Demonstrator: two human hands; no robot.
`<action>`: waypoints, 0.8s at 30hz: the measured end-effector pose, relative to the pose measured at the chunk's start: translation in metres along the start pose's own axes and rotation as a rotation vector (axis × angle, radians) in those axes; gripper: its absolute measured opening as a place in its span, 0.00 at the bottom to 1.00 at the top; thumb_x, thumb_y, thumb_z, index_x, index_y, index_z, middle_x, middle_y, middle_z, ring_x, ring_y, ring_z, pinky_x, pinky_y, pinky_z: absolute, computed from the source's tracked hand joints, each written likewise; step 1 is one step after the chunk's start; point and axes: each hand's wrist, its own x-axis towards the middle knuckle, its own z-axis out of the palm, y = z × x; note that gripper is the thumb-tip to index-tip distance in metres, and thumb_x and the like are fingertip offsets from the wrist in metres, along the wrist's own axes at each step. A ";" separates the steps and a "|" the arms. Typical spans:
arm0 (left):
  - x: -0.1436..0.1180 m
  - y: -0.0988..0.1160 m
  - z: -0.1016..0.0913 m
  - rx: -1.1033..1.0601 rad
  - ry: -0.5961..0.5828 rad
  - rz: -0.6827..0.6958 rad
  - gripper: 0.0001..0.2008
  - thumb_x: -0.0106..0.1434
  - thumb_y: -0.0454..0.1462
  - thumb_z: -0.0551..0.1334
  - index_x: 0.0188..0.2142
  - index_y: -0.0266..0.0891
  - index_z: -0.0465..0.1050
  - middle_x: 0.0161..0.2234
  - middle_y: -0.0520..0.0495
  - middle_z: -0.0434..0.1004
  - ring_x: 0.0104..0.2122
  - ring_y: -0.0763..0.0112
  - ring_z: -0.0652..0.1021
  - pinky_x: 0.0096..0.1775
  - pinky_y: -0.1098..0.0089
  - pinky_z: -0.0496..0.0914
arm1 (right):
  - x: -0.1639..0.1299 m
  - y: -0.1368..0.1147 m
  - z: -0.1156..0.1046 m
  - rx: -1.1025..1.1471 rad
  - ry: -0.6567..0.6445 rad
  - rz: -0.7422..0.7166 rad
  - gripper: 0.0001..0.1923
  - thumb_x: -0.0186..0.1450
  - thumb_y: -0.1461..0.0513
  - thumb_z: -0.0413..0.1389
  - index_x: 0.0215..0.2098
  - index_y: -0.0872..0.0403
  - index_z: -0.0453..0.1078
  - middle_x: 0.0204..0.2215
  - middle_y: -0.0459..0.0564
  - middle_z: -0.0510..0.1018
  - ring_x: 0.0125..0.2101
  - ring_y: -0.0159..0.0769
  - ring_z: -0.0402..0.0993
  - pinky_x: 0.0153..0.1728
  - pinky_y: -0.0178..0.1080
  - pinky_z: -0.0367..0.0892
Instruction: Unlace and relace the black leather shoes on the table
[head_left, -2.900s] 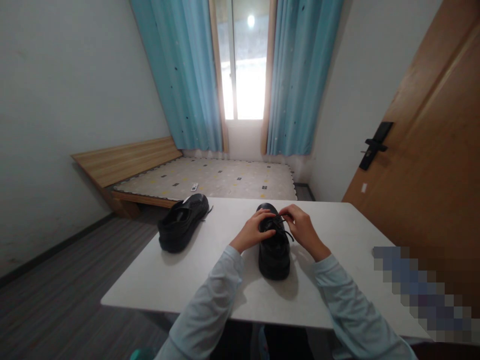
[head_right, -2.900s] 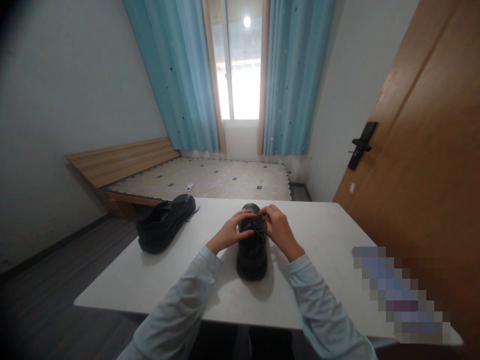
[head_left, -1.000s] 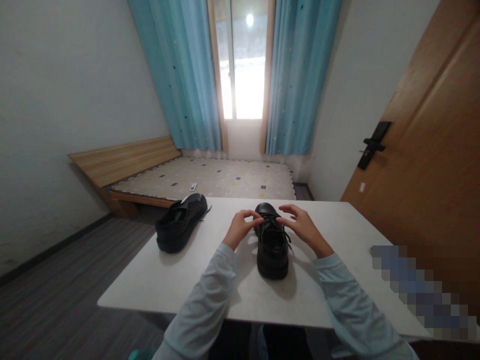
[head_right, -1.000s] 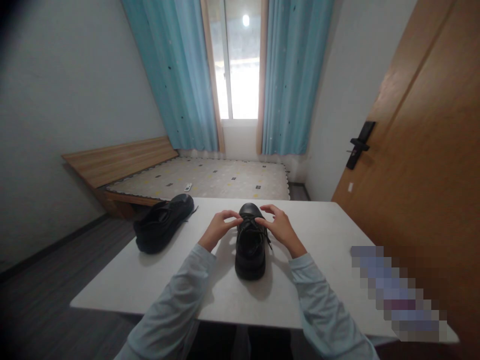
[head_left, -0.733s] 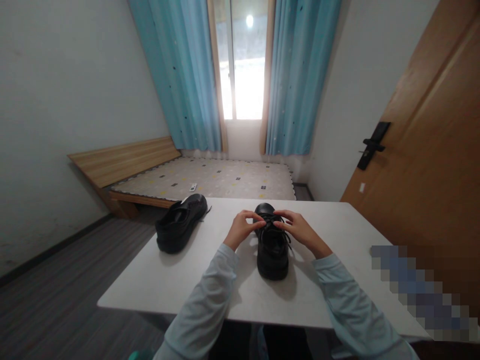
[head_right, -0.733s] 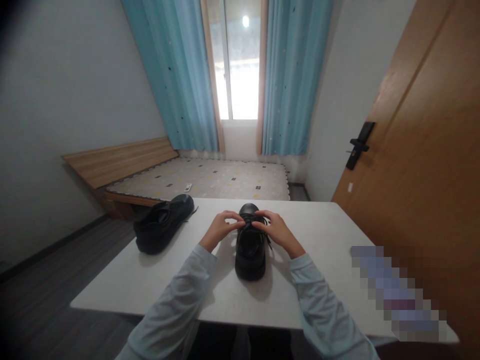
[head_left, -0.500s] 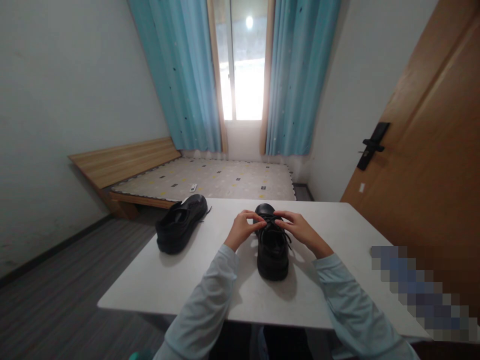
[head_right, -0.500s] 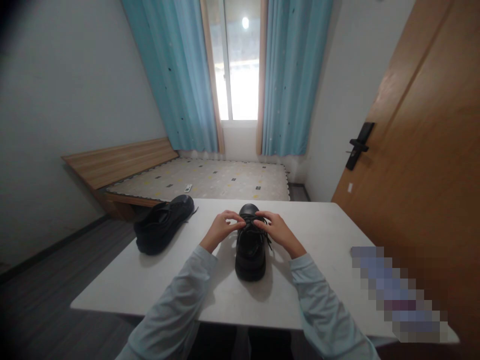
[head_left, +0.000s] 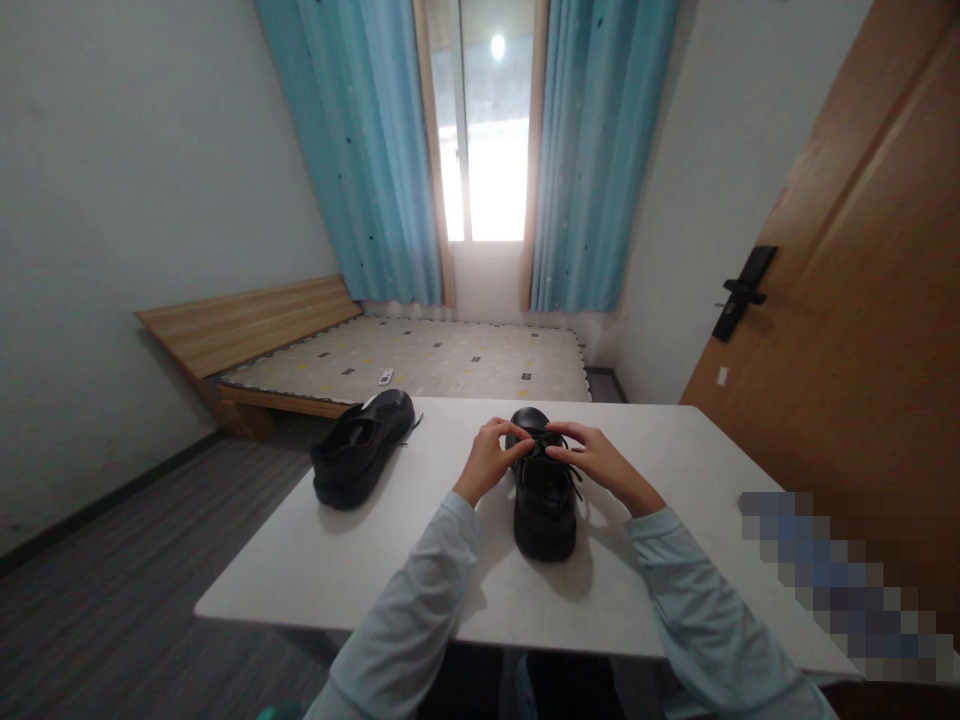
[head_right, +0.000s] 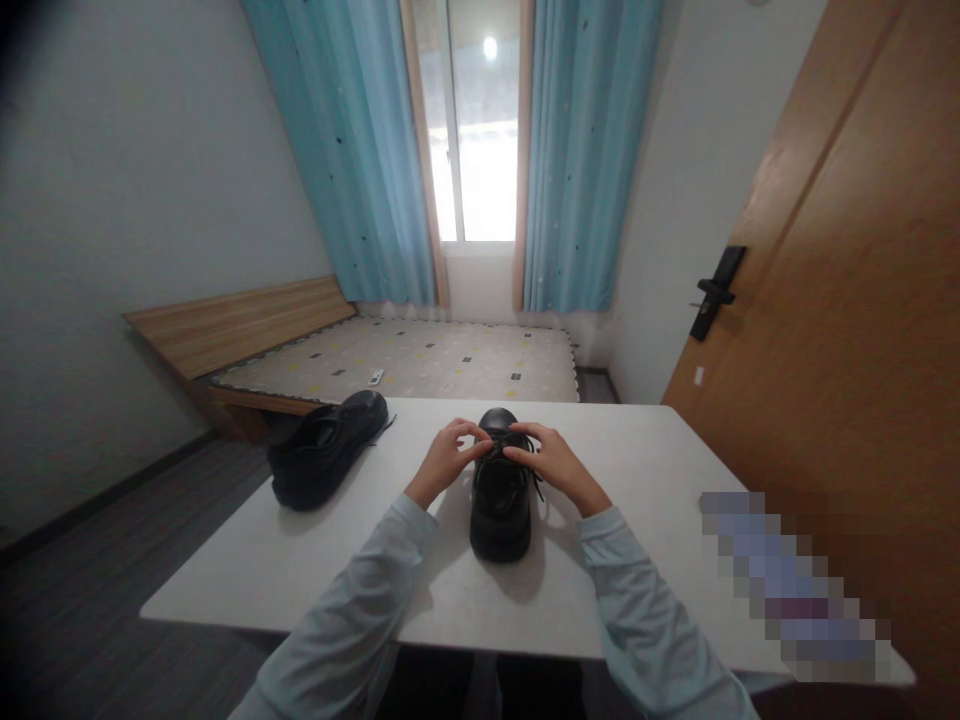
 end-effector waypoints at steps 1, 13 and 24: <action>0.000 0.000 0.001 0.006 0.012 0.008 0.07 0.55 0.40 0.64 0.30 0.38 0.76 0.35 0.46 0.73 0.38 0.66 0.73 0.42 0.65 0.67 | 0.000 0.000 0.000 -0.001 -0.002 0.002 0.21 0.54 0.55 0.62 0.45 0.52 0.73 0.47 0.55 0.77 0.48 0.46 0.72 0.47 0.50 0.67; -0.002 0.005 0.006 -0.098 0.008 -0.022 0.07 0.60 0.40 0.58 0.31 0.38 0.69 0.29 0.49 0.75 0.30 0.71 0.73 0.36 0.70 0.67 | 0.000 -0.004 0.002 -0.006 -0.019 -0.008 0.20 0.55 0.55 0.60 0.45 0.52 0.72 0.46 0.53 0.77 0.47 0.45 0.71 0.46 0.48 0.67; -0.001 0.002 0.004 -0.553 -0.130 -0.154 0.17 0.54 0.42 0.65 0.39 0.37 0.64 0.28 0.50 0.74 0.31 0.71 0.75 0.36 0.70 0.67 | 0.000 0.000 0.001 -0.006 -0.021 -0.015 0.19 0.55 0.56 0.60 0.45 0.53 0.72 0.45 0.53 0.77 0.47 0.44 0.71 0.46 0.47 0.67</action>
